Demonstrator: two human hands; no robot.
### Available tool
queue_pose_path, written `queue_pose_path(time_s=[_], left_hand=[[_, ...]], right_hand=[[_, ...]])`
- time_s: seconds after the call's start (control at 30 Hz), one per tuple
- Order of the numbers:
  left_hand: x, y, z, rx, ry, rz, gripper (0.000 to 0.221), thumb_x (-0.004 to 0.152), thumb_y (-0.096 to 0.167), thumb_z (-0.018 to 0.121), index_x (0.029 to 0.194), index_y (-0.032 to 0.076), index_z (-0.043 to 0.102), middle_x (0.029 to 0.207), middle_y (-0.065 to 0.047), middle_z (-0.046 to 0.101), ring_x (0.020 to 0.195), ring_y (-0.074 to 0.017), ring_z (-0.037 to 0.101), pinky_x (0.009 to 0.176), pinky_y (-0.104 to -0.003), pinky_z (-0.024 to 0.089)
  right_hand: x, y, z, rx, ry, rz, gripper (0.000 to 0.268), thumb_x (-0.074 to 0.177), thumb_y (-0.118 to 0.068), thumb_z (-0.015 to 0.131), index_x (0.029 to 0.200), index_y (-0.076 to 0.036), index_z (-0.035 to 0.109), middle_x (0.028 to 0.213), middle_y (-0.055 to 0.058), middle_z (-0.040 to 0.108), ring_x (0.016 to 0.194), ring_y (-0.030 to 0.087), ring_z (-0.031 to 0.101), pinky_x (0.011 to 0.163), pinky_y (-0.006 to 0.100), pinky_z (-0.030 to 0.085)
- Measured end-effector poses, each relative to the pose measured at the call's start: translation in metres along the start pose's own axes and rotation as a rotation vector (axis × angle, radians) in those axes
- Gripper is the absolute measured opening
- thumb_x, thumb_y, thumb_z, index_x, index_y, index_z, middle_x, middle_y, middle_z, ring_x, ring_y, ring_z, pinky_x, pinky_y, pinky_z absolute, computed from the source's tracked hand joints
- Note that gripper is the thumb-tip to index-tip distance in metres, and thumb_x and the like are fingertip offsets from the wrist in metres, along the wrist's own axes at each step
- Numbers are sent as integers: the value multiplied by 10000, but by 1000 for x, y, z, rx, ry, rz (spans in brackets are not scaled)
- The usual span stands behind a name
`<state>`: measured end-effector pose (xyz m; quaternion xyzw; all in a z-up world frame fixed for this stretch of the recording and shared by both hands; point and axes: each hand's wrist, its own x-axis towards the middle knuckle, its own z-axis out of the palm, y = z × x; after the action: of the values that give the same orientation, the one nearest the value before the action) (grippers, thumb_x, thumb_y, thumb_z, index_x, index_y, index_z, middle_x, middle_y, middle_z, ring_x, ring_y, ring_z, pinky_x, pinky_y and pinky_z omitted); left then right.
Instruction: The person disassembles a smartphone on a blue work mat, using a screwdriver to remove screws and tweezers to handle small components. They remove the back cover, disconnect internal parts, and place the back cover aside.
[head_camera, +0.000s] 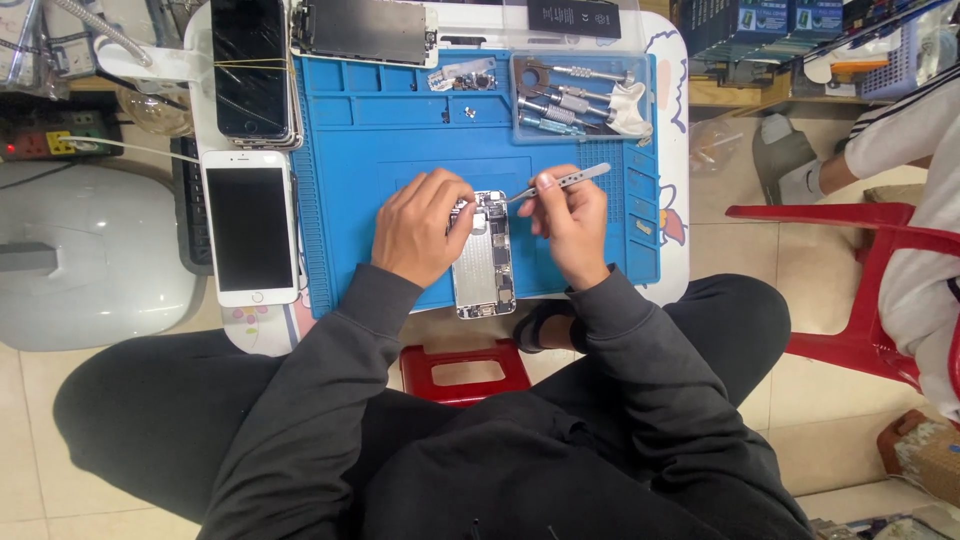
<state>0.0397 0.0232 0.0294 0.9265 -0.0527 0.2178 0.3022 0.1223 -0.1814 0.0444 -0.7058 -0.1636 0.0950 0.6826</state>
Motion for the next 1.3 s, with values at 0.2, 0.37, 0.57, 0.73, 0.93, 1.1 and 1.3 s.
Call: queue_pose_path(time_s=[0.2, 0.37, 0.57, 0.73, 0.93, 1.1, 1.3], left_hand=[[1, 19, -13, -156, 45, -67, 48, 1035, 206, 624, 993, 184, 617, 923, 26, 624, 765, -192, 689, 639, -363, 582], [0, 30, -18, -309, 64, -106, 54, 1004, 192, 694, 974, 183, 651, 894, 23, 656, 728, -202, 704, 627, -355, 584], [9, 29, -18, -452, 121, -103, 63, 960, 160, 755, 930, 168, 700, 860, 16, 708, 693, -213, 710, 621, -323, 586], [16, 37, -24, -524, 175, -56, 35, 971, 161, 742, 942, 153, 725, 889, -10, 741, 671, -208, 702, 593, -316, 580], [20, 45, -35, -581, 182, -4, 19, 968, 140, 756, 950, 143, 753, 921, -17, 774, 642, -176, 693, 579, -287, 579], [19, 43, -38, -623, 173, 10, 35, 954, 88, 752, 957, 123, 750, 916, -36, 774, 620, -179, 678, 551, -284, 571], [17, 41, -32, -652, 185, -8, 22, 960, 89, 741, 963, 109, 731, 914, -61, 771, 604, -192, 670, 529, -287, 565]], right_hand=[[-11, -53, -27, -159, 46, -325, 173, 962, -31, 810, 1080, 59, 722, 861, 194, 784, 698, 184, 760, 553, 234, 550], [-12, -82, -29, -228, -12, -476, 83, 914, 57, 840, 963, 27, 779, 794, 148, 768, 541, 117, 591, 478, 211, 458], [-11, -73, -23, -222, -74, -542, 71, 906, 59, 817, 917, -5, 789, 805, 142, 769, 521, 153, 553, 458, 242, 446], [-16, -72, -14, -153, -88, -567, 35, 942, 47, 781, 948, 19, 760, 824, 161, 755, 532, 159, 551, 464, 254, 446], [-23, -74, -11, -207, -55, -656, 67, 930, 64, 761, 911, 1, 776, 819, 165, 768, 521, 158, 549, 451, 247, 439], [-22, -81, -7, -281, -74, -715, 109, 911, 61, 800, 910, -47, 820, 848, 148, 800, 550, 222, 613, 518, 274, 491], [-23, -75, -7, -272, -75, -722, 117, 908, 67, 793, 921, -45, 826, 863, 165, 808, 550, 243, 624, 515, 288, 488]])
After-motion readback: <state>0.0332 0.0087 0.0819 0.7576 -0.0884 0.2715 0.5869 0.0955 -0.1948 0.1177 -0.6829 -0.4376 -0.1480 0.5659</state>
